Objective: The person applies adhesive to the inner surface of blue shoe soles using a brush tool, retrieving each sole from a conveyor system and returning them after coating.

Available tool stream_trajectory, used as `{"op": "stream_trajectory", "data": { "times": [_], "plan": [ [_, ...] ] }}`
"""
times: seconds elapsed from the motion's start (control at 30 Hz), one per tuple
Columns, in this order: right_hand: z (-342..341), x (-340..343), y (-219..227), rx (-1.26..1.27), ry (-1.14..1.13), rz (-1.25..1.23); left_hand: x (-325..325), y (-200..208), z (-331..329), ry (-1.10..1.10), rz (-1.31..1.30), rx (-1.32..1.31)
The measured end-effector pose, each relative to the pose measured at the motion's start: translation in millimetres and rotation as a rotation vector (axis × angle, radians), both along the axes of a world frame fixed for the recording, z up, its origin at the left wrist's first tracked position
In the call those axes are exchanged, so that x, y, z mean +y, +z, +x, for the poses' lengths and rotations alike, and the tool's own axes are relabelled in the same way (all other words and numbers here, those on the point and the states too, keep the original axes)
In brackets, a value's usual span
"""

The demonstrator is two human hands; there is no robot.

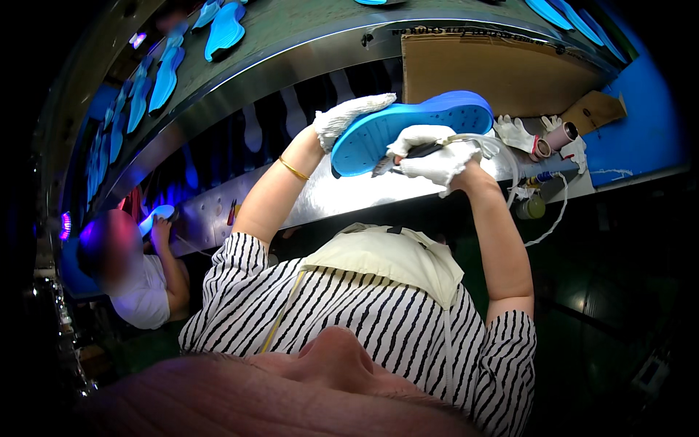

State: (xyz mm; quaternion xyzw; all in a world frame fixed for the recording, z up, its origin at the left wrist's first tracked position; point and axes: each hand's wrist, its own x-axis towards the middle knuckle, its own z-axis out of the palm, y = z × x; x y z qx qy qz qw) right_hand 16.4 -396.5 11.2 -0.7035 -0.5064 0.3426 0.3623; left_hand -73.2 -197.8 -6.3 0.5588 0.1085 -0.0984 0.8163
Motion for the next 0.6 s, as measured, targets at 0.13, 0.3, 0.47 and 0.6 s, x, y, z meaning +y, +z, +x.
{"op": "stream_trajectory", "data": {
  "times": [0.13, 0.3, 0.47, 0.6],
  "plan": [
    [15.3, -22.5, 7.2, 0.227, -0.097, 0.063, -0.9, 4.0, -4.4, 0.046, 0.012, -0.013],
    [-17.4, -22.9, -5.3, 0.172, -0.194, 0.599, 1.8, -21.8, -0.9, 0.094, -0.511, -0.096],
    [-55.1, -2.2, -24.3, -0.039, -0.156, 0.692, -12.8, -28.6, -2.4, 0.042, -0.795, -0.385],
    [-44.7, -7.9, -16.4, 0.412, -0.166, 0.592, -17.9, -31.8, -5.8, 0.087, -0.771, -0.379]
  ]
}}
